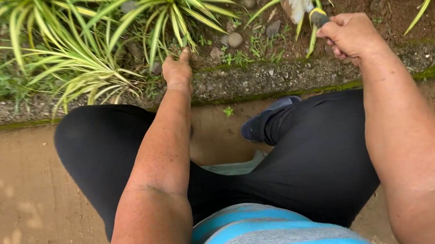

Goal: The person removes weeds from a garden bed using their hands and a hand trowel. They pull plants from the soil, use the trowel to loosen roots, and clear debris from the concrete edge while moving stones aside.

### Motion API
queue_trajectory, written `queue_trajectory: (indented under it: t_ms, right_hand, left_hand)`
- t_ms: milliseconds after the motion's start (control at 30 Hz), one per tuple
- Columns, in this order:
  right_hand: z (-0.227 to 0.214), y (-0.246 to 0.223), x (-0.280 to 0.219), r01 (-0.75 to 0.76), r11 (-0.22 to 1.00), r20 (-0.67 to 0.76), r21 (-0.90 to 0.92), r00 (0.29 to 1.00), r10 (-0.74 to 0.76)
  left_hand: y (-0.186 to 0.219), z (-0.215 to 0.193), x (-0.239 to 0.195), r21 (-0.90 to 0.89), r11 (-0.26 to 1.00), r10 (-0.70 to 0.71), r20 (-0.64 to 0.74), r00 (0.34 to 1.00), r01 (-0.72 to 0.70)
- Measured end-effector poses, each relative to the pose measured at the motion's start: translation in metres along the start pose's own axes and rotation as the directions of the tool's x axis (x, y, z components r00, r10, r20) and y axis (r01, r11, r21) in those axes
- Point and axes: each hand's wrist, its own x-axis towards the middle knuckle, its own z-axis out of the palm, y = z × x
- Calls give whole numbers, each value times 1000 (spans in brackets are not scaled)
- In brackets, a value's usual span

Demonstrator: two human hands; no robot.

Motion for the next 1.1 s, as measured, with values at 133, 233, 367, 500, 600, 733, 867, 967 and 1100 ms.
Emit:
queue_trajectory:
  t_ms: [133, 233, 367, 500, 600, 733, 867, 967, 1100]
  right_hand:
    - [6, -13, 15, -19, 764, -3, -645, 1000, 22]
    - [21, -44, 31, 60, 557, 29, -828, 997, -65]
    - [16, -99, 35, 16, 322, 42, -947, 996, 76]
    - [-12, -113, 18, -60, 263, -4, -963, 978, 210]
    - [-31, -86, 18, 1, 142, 47, -990, 945, 324]
    - [-50, -28, 8, -3, 277, 89, -961, 943, 321]
    - [-58, -11, -3, -106, 393, 24, -913, 949, 313]
    - [-56, -16, 9, -130, 435, 20, -891, 946, 324]
    - [-39, -48, 20, -66, 265, 37, -962, 930, 365]
  left_hand:
    - [-45, 15, 6, 60, 995, -81, 34, 996, 79]
    - [-57, 28, 12, 131, 979, -164, 55, 985, 156]
    - [-65, 42, 17, 252, 962, -141, 137, 981, 103]
    - [-48, 61, 32, 289, 941, 122, 189, 974, -174]
    - [-28, 72, 42, 444, 896, -110, 283, 953, -29]
    - [-42, 107, 65, 522, 792, 25, 490, 871, -317]
    - [-70, 151, 67, 523, 557, 234, 647, 725, -646]
    - [-62, 174, 58, 599, 430, 106, 710, 696, -676]
    - [-59, 190, 50, 711, 305, -108, 687, 719, -634]
